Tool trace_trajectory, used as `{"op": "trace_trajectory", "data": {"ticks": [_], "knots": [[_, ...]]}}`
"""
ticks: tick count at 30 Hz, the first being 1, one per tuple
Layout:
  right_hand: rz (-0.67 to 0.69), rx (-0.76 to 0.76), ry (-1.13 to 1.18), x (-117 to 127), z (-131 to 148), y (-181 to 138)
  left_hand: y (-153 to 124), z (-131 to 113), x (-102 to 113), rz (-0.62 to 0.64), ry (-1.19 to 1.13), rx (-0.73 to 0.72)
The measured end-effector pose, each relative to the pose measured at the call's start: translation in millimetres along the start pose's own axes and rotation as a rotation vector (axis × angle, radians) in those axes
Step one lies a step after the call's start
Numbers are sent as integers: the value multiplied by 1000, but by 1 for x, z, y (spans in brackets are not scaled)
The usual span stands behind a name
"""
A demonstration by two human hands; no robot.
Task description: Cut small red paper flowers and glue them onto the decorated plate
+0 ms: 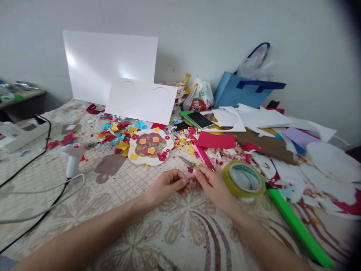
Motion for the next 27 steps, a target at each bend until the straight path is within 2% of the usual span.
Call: {"op": "trace_trajectory", "data": {"ticks": [3,6,10,14,17,20,24,27], "knots": [[-174,-10,-431,21,4,-4,1,4,3,-9,-40,-14],[-178,-87,-738,21,-1,-1,2,8,5,-20,-70,-9],[-89,-163,-914,10,-10,7,2,9,5,-22,-94,-13],[-125,-197,-960,9,-11,7,2,8,4,-20,-91,-17],[-178,-171,-770,18,-13,3,2,7,5,-29,-91,-22],[-159,-95,-279,26,-17,-1,2,5,6,-33,-89,-39],[44,-76,302,6,-18,2,1,-1,5,-33,-30,-61],[108,-74,506,-10,-14,2,-1,-7,4,-34,32,-91]]}}
Point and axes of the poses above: each hand's wrist, its own y-axis towards the middle knuckle, its own x-axis out of the back of the hand, z = x × y, the point moved 9 cm from there along y, towards the middle knuckle, and after that the axes turned 14 degrees about z, right-handed, at the moved point
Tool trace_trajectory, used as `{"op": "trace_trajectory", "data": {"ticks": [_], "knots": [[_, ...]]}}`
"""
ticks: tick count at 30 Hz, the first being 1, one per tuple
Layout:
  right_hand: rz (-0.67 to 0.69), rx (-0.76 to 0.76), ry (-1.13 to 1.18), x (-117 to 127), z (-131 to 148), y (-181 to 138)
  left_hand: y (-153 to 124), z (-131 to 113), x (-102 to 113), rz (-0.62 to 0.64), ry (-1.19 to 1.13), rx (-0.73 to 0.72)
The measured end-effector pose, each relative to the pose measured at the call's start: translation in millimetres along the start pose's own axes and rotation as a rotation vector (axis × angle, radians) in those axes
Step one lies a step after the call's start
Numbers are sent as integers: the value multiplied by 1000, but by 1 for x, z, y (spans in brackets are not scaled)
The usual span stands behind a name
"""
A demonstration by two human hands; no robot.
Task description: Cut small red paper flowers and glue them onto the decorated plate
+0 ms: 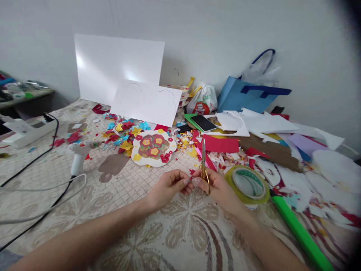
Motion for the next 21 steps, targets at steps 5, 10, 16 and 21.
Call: {"op": "trace_trajectory", "data": {"ticks": [5,10,16,21], "knots": [[-21,12,-39,-8,-1,-1,-1,0,-4,7,49,-2],[-16,3,-68,-9,-1,-2,-1,3,-2,-15,106,15],[10,-8,-43,-11,-2,0,-1,2,2,-31,45,9],[9,-9,-21,-9,-7,-1,0,3,3,-41,-6,14]]}}
Point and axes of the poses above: each hand's wrist, its own y-axis towards the middle knuckle, its own x-axis out of the back of the hand, z = x × y, the point moved 9 cm from there along y, towards the middle knuckle, and after that the axes turned 14 degrees about z, right-handed, at the moved point
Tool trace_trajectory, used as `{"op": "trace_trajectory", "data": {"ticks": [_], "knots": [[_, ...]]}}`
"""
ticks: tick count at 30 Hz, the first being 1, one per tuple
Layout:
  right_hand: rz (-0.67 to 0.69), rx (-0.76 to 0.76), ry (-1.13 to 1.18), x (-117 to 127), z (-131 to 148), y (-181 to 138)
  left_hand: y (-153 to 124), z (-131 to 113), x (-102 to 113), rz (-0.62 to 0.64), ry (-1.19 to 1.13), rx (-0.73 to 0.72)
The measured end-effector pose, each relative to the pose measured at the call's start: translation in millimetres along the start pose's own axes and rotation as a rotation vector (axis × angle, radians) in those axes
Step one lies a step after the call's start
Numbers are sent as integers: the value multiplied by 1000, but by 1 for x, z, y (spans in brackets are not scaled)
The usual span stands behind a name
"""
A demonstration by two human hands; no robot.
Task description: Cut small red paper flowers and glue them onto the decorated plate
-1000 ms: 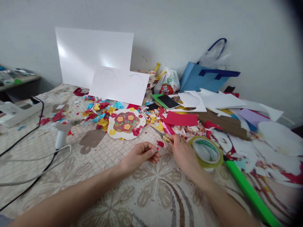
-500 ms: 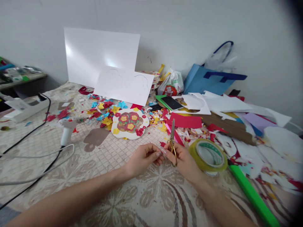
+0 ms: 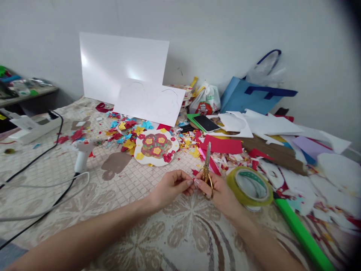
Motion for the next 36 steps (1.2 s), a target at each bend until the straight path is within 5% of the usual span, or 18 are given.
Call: {"op": "trace_trajectory", "data": {"ticks": [36], "knots": [[-87,-9,-12,5,1,-3,-1,-9,2,-1,34,-39]]}}
Point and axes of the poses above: each hand's wrist, its own y-axis towards the middle knuckle, its own x-axis out of the back of the hand, z = x × y, the point moved 9 cm from there along y, towards the middle knuckle, and after that the axes turned 14 degrees about z, right-handed, at the moved point
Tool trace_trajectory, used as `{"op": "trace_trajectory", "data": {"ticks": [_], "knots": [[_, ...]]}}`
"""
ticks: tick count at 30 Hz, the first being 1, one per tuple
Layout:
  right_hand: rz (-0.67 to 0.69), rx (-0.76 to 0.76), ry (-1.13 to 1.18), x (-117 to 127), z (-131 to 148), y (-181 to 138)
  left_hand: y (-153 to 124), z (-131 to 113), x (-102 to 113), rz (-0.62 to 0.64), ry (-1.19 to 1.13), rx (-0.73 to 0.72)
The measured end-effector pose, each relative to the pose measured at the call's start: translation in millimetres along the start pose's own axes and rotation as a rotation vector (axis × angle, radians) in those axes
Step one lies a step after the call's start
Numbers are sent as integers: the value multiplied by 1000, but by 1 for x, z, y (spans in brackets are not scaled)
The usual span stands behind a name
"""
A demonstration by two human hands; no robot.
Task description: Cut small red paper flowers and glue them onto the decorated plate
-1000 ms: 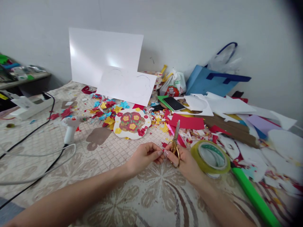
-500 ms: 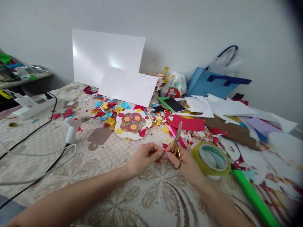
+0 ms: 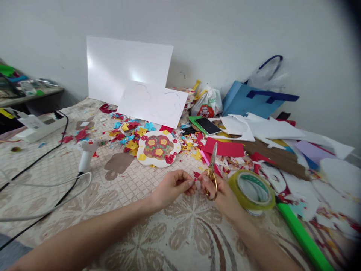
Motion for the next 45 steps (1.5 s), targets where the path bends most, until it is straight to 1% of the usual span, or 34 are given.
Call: {"op": "trace_trajectory", "data": {"ticks": [3,5,6,10,15,18,23,32,37,45], "knots": [[104,66,-12,-10,8,-3,0,-6,9,-43,-87,-30],[169,121,-90,-19,18,-8,1,-11,15,-73,-124,-56],[201,112,-140,-24,21,-9,0,-13,17,-88,-134,-74],[198,59,-253,-28,22,-12,0,-20,23,-130,-148,-129],[233,7,-299,-30,9,-9,-2,-16,23,-159,-118,-97],[237,-7,-309,-31,5,-8,-2,-14,21,-152,-100,-82],[224,-10,-353,-29,6,-9,-1,-12,19,-135,-109,-73],[226,-47,-345,-28,3,-9,0,-9,17,-102,-143,-57],[228,-65,-314,-28,2,-9,0,-7,18,-107,-147,-54],[219,-48,-367,-29,4,-10,0,-8,18,-112,-138,-52]]}}
Point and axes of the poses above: each hand's wrist, its own y-axis towards the middle knuckle, its own x-axis out of the back of the hand, z = x × y, the point moved 9 cm from there along y, towards the middle knuckle, and after that the axes turned 14 degrees about z, right-handed, at the moved point
